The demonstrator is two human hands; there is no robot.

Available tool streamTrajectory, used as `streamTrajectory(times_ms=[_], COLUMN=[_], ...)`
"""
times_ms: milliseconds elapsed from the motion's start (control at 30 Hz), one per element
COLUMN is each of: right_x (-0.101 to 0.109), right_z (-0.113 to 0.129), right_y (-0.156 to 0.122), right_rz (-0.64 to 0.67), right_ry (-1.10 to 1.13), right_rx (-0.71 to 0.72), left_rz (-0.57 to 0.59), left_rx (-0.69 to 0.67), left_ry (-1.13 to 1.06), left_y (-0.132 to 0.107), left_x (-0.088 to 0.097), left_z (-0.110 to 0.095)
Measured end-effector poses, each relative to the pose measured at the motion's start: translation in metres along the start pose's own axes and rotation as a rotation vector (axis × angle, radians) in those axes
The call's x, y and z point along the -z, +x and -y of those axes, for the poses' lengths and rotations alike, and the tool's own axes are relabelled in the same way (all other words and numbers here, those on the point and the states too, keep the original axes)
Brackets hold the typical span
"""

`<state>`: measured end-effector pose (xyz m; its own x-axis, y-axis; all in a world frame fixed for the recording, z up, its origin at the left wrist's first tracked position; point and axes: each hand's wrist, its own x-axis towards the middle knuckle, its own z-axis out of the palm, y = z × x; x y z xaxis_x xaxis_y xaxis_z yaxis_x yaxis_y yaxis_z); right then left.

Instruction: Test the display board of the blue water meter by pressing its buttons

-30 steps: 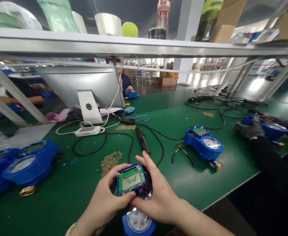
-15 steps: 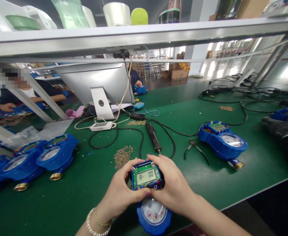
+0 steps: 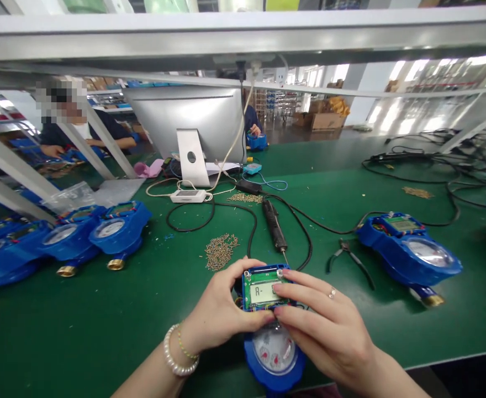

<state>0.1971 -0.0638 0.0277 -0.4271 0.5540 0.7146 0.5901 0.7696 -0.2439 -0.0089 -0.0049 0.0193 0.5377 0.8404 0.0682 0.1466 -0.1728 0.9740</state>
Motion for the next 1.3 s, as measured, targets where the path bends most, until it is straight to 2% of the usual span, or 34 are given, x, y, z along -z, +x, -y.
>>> streamTrajectory(times_ms=[200,533,800,967,1067,1300], right_x=[-0.002,-0.001,-0.003,-0.008,-0.009,-0.009], right_z=[-0.003,-0.005,-0.003,0.002,0.004,0.005], right_y=[0.003,0.004,0.005,0.006,0.005,0.008], right_rz=[-0.058,-0.018,0.051,-0.047,-0.063,0.006], right_ry=[0.006,-0.003,0.062,0.141,0.142,0.107], right_rx=[0.084,0.108,0.003,-0.136,-0.141,-0.106], left_rz=[0.025,0.022,-0.015,0.009,0.004,0.003], left_rx=[0.017,0.003,-0.070,-0.028,-0.015,0.019], left_ry=[-0.018,0.053,0.155,0.042,-0.009,-0.044], left_y=[0.002,0.001,0.002,0.001,0.001,0.004], left_x=[0.000,0.002,0.000,-0.001,-0.002,-0.002], left_z=[-0.006,-0.007,-0.009,-0.007,-0.006,-0.004])
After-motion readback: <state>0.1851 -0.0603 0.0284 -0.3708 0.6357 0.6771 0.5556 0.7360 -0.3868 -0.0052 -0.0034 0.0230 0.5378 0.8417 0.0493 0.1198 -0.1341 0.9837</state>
